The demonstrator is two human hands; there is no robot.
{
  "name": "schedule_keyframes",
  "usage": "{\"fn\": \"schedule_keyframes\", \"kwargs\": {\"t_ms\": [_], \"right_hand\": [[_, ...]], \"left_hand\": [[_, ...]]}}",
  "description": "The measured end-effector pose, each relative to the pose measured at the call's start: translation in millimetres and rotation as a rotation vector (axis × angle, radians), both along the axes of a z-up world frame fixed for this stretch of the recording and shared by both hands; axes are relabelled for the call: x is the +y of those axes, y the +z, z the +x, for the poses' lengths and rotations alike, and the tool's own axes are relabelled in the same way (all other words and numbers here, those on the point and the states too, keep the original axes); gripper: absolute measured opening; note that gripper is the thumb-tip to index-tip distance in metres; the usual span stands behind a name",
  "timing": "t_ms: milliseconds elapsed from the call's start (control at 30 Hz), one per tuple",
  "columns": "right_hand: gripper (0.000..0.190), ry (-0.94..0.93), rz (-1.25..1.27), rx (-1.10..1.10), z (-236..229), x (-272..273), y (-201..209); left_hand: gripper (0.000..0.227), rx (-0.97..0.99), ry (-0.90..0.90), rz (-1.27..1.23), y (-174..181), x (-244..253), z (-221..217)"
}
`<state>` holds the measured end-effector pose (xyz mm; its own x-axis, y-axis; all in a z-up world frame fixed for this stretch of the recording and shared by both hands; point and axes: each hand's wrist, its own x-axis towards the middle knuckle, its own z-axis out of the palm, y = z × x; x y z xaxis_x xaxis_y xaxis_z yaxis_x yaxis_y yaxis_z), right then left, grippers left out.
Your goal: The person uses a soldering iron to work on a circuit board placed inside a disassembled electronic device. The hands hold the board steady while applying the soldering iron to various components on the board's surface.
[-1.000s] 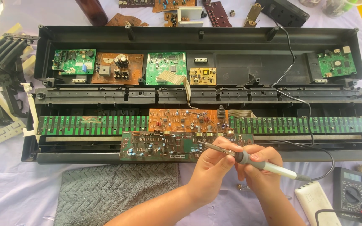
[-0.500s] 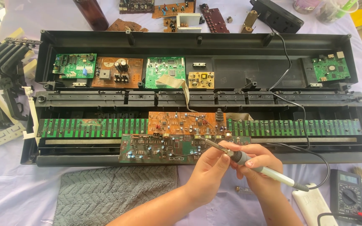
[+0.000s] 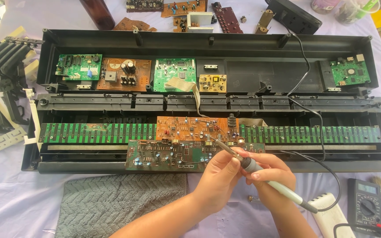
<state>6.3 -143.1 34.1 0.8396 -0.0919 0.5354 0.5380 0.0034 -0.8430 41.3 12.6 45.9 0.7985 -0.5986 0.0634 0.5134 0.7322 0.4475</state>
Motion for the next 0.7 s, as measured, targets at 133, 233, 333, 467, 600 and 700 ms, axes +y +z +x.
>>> {"fn": "schedule_keyframes", "kwargs": {"t_ms": [133, 233, 333, 467, 600, 700], "right_hand": [[0.019, -0.085, -0.113, 0.007, -3, 2, 7], [0.009, -0.084, -0.166, 0.007, -4, 2, 8], [0.015, -0.090, -0.159, 0.020, -4, 1, 3], [0.014, -0.062, -0.054, -0.017, -3, -2, -6], [0.018, 0.004, 0.136, 0.005, -7, -7, -22], [0.019, -0.080, 0.038, 0.036, -7, -2, -12]], "left_hand": [[0.019, 0.041, 0.023, 0.016, 3, 0, 2], [0.020, 0.091, 0.033, 0.037, 9, 2, 4], [0.017, 0.125, 0.035, 0.022, 9, 2, 4], [0.026, 0.034, -0.031, 0.017, 0, 3, 2], [0.038, -0.120, -0.079, 0.065, 7, 7, 5], [0.045, -0.031, -0.078, 0.010, 9, 5, 2]]}}
